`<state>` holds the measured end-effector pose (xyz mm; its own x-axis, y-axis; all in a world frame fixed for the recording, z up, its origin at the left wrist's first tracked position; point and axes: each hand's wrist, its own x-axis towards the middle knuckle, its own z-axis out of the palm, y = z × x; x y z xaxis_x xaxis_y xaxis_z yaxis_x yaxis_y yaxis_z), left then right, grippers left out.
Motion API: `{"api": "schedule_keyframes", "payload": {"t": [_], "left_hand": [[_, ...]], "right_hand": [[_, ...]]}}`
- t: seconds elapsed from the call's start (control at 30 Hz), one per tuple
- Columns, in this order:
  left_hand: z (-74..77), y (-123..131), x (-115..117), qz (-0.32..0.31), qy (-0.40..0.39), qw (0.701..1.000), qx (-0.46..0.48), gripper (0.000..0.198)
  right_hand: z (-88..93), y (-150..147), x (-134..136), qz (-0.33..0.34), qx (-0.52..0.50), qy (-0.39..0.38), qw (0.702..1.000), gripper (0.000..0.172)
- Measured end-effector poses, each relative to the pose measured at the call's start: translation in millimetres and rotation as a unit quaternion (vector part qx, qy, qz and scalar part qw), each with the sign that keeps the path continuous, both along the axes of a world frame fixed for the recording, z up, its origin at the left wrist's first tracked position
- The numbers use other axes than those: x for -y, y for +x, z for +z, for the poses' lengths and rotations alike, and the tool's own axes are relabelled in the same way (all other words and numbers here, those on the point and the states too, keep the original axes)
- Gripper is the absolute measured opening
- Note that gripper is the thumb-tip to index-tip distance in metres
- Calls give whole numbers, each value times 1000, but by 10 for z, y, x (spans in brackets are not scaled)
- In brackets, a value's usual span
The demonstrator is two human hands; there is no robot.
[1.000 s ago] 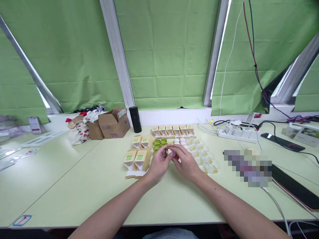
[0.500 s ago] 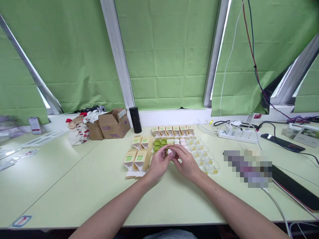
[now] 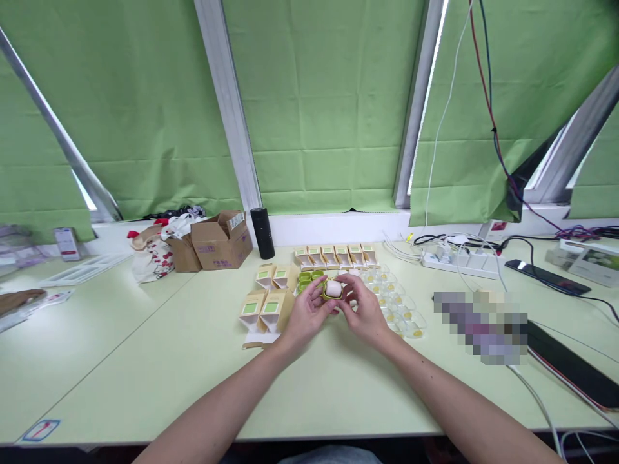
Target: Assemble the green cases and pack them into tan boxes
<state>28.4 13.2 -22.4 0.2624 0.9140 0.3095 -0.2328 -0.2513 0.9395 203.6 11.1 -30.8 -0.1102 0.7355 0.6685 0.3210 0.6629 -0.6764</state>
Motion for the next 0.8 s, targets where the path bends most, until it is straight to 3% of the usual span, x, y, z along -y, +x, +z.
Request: {"api": "schedule_keyframes", "payload": {"t": [0.23, 0.37, 0.47, 0.57, 0.67, 0.8], "left_hand": [[8, -83, 1, 137, 94, 979, -114, 46], [28, -122, 18, 204, 235, 924, -221, 45], [66, -139, 50, 217, 334, 870, -290, 47], [83, -139, 69, 219, 384, 836, -326, 49], [66, -136, 64, 218, 392, 827, -337, 50], [33, -138, 39, 214, 381, 840, -321, 53]], "right_hand": [[79, 19, -42, 70, -171, -107, 977, 39], [120, 6, -63, 126, -244, -170, 946, 48], [128, -3, -75, 150, -271, -217, 926, 53], [122, -14, -76, 158, -288, -254, 910, 55], [119, -24, -64, 168, -296, -277, 898, 55], [120, -30, -42, 195, -304, -300, 883, 57]]}}
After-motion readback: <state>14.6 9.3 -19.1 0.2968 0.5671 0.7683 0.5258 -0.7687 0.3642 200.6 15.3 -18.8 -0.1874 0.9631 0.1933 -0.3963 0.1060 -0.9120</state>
